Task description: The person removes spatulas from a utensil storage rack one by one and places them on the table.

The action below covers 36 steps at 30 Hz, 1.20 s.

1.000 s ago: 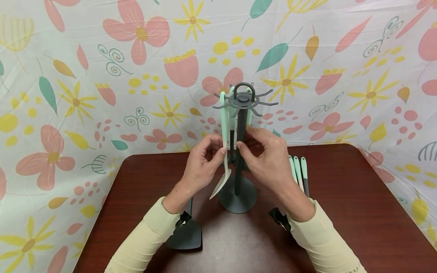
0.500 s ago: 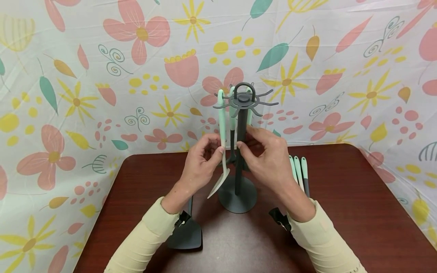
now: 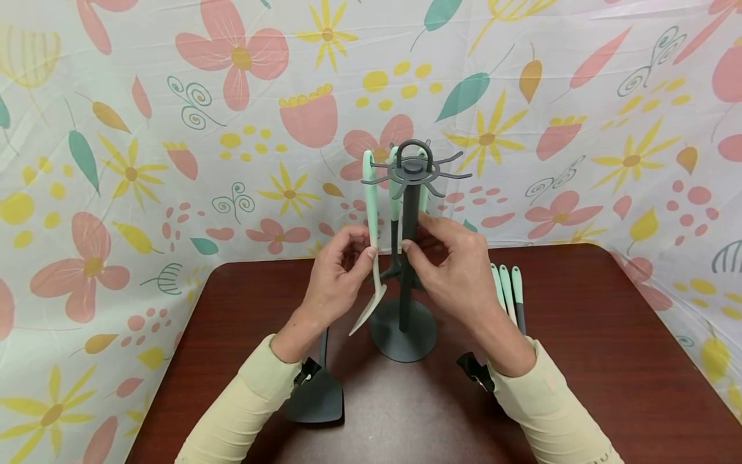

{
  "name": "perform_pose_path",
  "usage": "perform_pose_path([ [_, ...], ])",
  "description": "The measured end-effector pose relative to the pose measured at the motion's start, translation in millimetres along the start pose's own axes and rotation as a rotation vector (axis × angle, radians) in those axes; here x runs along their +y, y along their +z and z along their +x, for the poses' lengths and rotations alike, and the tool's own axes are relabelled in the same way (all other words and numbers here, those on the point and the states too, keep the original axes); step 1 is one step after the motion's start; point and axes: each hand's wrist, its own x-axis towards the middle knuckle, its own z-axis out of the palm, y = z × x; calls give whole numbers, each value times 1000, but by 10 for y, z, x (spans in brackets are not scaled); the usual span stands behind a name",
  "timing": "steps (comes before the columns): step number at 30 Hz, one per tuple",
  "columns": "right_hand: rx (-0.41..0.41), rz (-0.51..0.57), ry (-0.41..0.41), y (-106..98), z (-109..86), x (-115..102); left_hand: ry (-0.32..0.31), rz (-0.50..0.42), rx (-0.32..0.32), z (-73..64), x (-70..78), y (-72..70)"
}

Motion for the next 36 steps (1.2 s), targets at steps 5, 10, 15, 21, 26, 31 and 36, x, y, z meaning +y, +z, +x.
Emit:
perform_pose_path([
  [5,-6,5,3,1,1,-5,-1,5,9,0,12,-24],
  [10,-7,2,0,-3,2,-2,-3,-7,10,-11,-5,-48],
  [15,0,4,-6,-6,2,6,3,-5,25,-25,-21,-89],
  [21,-2,14,0,1,3,6,-3,-26,45,-54,-38,-165],
  [26,1,15,1,4,5,10,-14,-33,57,-83,-39,-218],
  [31,1,34,4,11,6,13,-29,-3,85,-132,-30,-280],
  [36,3,43,3,10,8,14,-46,32,109,-191,-34,-348],
])
